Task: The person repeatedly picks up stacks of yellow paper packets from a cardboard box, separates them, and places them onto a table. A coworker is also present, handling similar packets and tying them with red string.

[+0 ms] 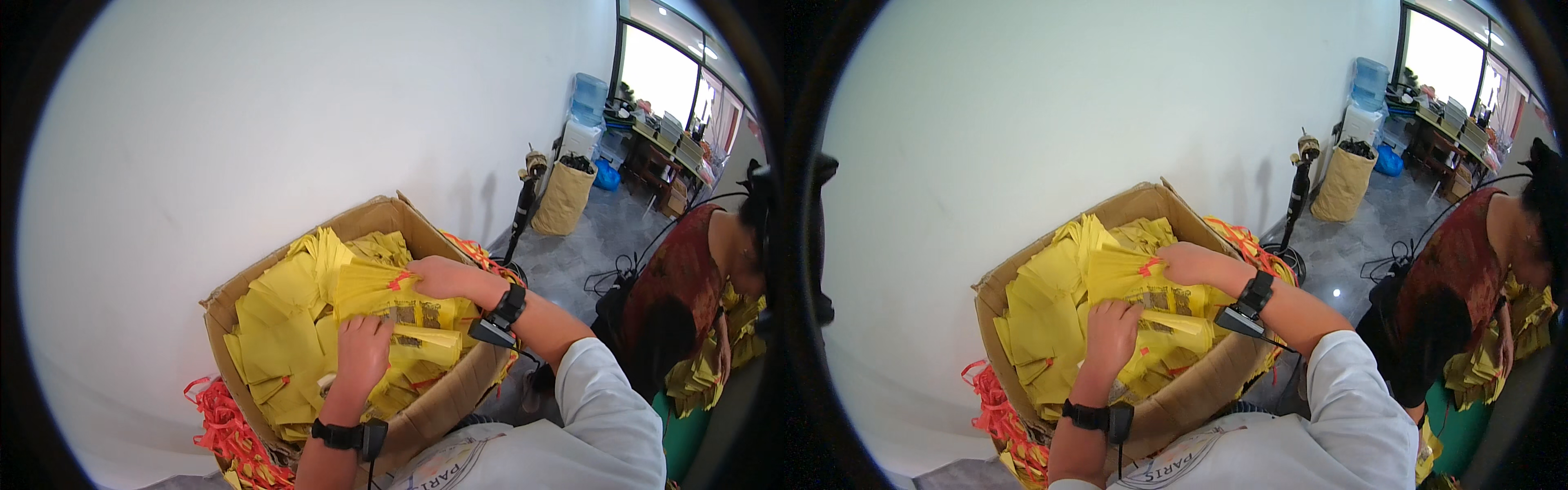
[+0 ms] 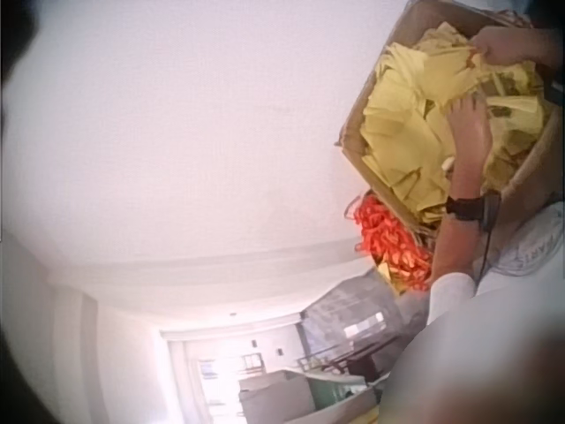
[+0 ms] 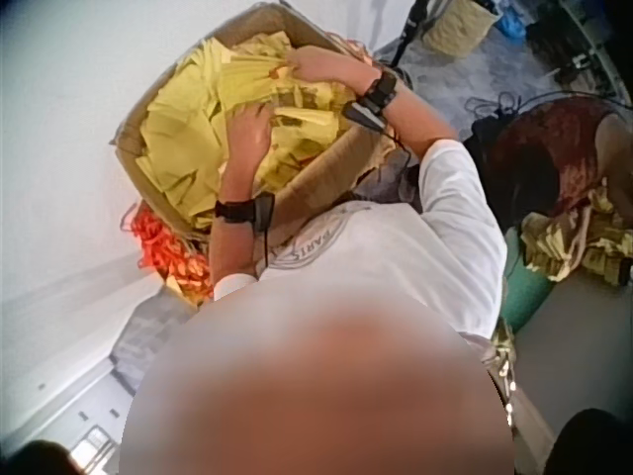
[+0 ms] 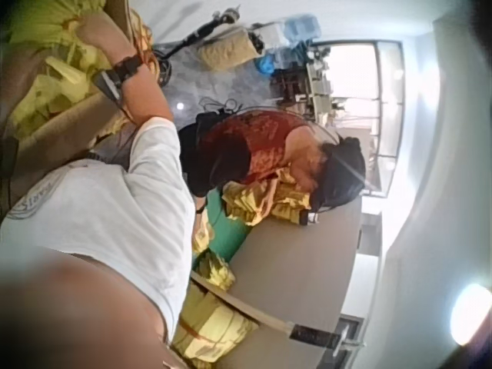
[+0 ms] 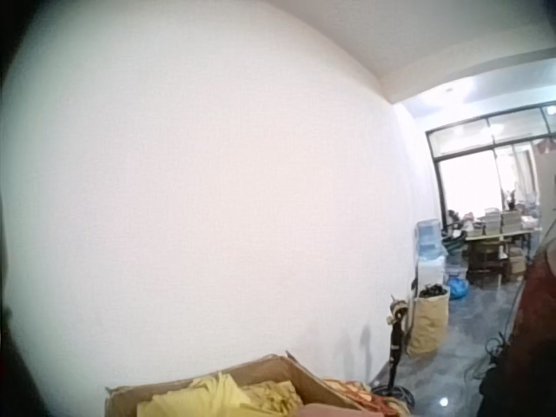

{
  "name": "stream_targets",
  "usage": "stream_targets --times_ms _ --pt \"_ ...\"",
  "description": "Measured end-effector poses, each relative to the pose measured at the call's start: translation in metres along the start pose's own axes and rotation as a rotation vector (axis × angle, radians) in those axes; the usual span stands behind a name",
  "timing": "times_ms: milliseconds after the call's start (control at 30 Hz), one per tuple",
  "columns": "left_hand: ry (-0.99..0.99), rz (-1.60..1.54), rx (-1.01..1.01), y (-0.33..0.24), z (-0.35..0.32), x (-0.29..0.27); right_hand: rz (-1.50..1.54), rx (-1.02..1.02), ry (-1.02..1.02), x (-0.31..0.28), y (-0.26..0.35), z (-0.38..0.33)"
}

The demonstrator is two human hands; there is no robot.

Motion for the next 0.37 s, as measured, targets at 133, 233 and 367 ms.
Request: stream_targets --times_ms 133,233,367 --pt "0.056 0.075 0.003 0.000 -0.012 0.021 0.084 -0.032 0.219 0.052 0.011 -0.011" --pt "0.091 0.108 -0.001 0.004 -0.022 0.039 0.179 0.029 0.388 0.082 0.007 -0.018" --pt "0.095 0.118 -0.010 0.010 -0.038 0.040 0.471 0.326 0.539 0.115 -0.001 -0.026"
Point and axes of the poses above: each hand's wrist, its own z-axis towards the middle knuckle, its own x-axis out of the palm, y = z × x, the point moved 9 cm from there along z, towards the middle knuckle, and after that the axes turned 11 degrees about z, right-handed, at the moved point
